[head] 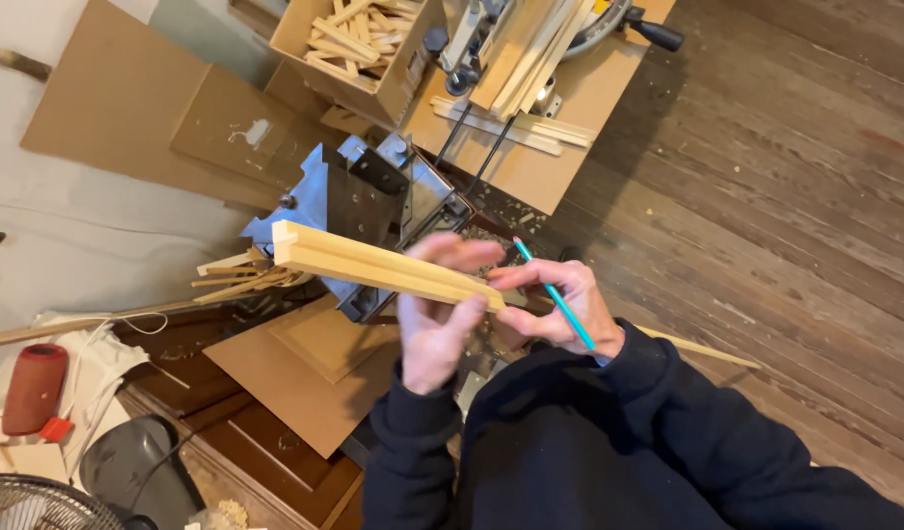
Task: The person is measuring wooden frame molding and preparing it for cutting using a pencil and a frame chopper.
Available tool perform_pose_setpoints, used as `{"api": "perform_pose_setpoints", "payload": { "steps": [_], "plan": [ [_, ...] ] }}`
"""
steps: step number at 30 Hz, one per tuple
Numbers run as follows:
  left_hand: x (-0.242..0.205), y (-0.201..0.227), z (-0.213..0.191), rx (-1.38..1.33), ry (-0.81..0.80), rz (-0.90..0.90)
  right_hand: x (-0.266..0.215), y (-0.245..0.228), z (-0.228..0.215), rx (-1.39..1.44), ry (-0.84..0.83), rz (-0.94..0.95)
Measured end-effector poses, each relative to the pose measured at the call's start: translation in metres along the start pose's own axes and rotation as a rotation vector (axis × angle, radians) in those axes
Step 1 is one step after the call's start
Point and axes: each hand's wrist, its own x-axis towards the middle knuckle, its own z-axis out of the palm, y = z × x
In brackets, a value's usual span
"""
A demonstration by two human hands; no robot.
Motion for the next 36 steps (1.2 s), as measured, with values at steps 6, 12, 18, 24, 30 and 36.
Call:
{"api": "perform_pose_setpoints", "payload": {
  "steps": [6, 12, 18, 24, 30, 36],
  "plan": [
    [-0.011, -0.024, -0.003, 0.098, -0.027, -0.022, -0.003, 0.007, -0.004, -0.141, 0.021, -0.032],
    [-0.004, -0.025, -0.006, 0.059, 0.011, -0.049, -0.029, 0.011, -0.015, -0.090, 0.172, -0.263],
    [-0.003, -0.024, -0.015, 0.062, -0.005, -0.049, -0.034, -0.006, 0.004, -0.112, 0.082, -0.317],
    [-0.001, -0.025, -0.023, 0.055, -0.041, -0.037, -0.045, 0.036, 0.017, 0.167, 0.186, -0.135],
    [0.002, -0.025, -0.024, 0.066, -0.065, -0.033, -0.037, 0.018, 0.017, 0.081, 0.158, -0.310],
    [-0.002, -0.026, -0.024, 0.070, -0.059, -0.017, -0.034, 0.015, 0.017, 0.125, 0.156, -0.302]
  ]
}}
